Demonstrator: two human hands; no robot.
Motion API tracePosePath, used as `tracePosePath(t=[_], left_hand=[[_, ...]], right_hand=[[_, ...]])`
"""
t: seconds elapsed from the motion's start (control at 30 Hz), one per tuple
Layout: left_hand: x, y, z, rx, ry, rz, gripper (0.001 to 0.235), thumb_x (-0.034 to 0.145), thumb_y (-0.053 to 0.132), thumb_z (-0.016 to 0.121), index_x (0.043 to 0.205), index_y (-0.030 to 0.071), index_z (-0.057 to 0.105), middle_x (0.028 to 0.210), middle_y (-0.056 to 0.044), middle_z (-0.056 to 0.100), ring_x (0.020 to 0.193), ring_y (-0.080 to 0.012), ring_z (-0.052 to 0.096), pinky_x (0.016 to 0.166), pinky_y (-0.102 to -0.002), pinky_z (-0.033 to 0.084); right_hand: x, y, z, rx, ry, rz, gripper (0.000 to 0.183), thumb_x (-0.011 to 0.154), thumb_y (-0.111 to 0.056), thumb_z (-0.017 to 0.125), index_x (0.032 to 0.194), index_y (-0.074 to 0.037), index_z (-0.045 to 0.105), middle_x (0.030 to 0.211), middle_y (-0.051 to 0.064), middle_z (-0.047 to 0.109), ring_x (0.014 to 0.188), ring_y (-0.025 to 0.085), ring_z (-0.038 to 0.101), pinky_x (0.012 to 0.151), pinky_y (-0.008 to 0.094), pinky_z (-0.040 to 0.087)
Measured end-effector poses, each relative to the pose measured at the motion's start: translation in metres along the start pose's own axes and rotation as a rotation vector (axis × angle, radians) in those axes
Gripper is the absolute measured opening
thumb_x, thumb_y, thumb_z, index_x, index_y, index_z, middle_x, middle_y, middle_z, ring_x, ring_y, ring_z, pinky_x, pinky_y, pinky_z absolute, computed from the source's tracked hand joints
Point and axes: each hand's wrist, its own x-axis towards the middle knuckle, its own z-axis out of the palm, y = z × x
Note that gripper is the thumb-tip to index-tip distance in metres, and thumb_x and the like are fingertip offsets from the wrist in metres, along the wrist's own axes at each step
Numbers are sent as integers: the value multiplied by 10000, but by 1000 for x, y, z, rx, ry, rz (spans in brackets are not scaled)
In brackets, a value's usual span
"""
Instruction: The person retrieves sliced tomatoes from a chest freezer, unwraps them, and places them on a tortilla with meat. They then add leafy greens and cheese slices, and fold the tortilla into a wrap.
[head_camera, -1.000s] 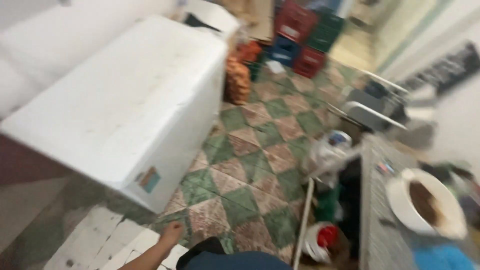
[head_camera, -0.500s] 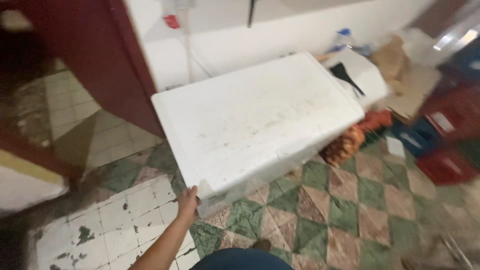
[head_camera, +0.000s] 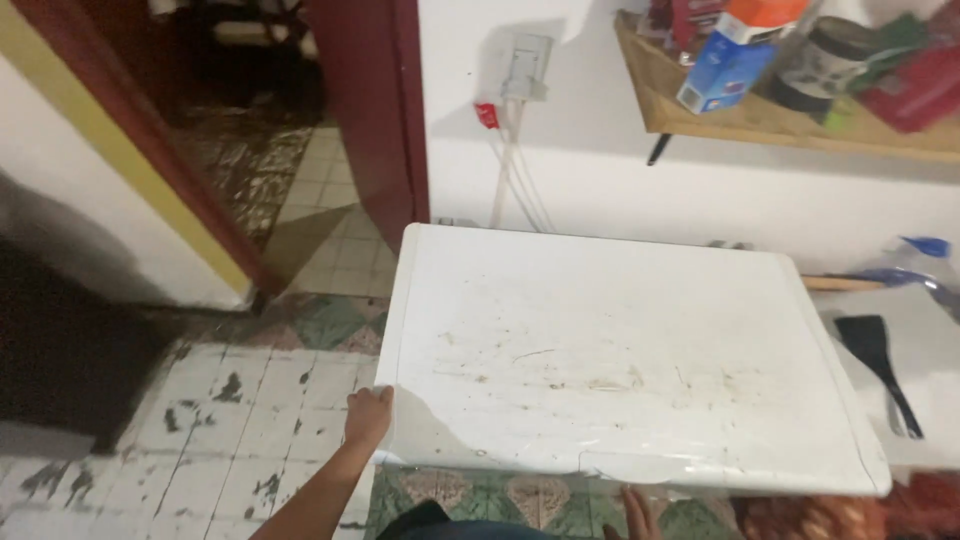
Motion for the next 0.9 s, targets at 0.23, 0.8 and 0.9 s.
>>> tracePosePath(t=[0.23, 0.8, 0.9], left_hand=[[48, -42, 12, 569, -18, 481, 429, 1094, 393, 293, 1399, 134, 447, 1208, -228, 608, 1222, -483, 506, 889, -558, 545], [-159, 270, -245, -279, 21, 384, 838, 843, 731, 368, 1364, 103, 555, 1145, -76, 611, 1100, -228, 589, 974, -405, 451], [-93, 262, -214, -349, 208, 497, 447, 1012, -3, 481, 1458, 19, 472, 1484, -162, 572, 1404, -327, 514, 1186, -453, 425]], right_hand=[[111, 17, -10, -511, -306, -154, 1016, 663, -86, 567, 1613, -262, 255, 1690, 32, 278, 1572, 290, 244, 1215, 535, 298], [375, -155, -315, 31, -62, -318, 704, 928, 184, 673, 1570, 166, 386, 1467, 390, 456, 1222, 518, 554, 1052, 538, 418], [413, -71, -293, 159, -50, -74, 537, 1108, 26, 692, 1542, 148, 400, 1535, 326, 425, 1375, 404, 443, 1121, 475, 387]])
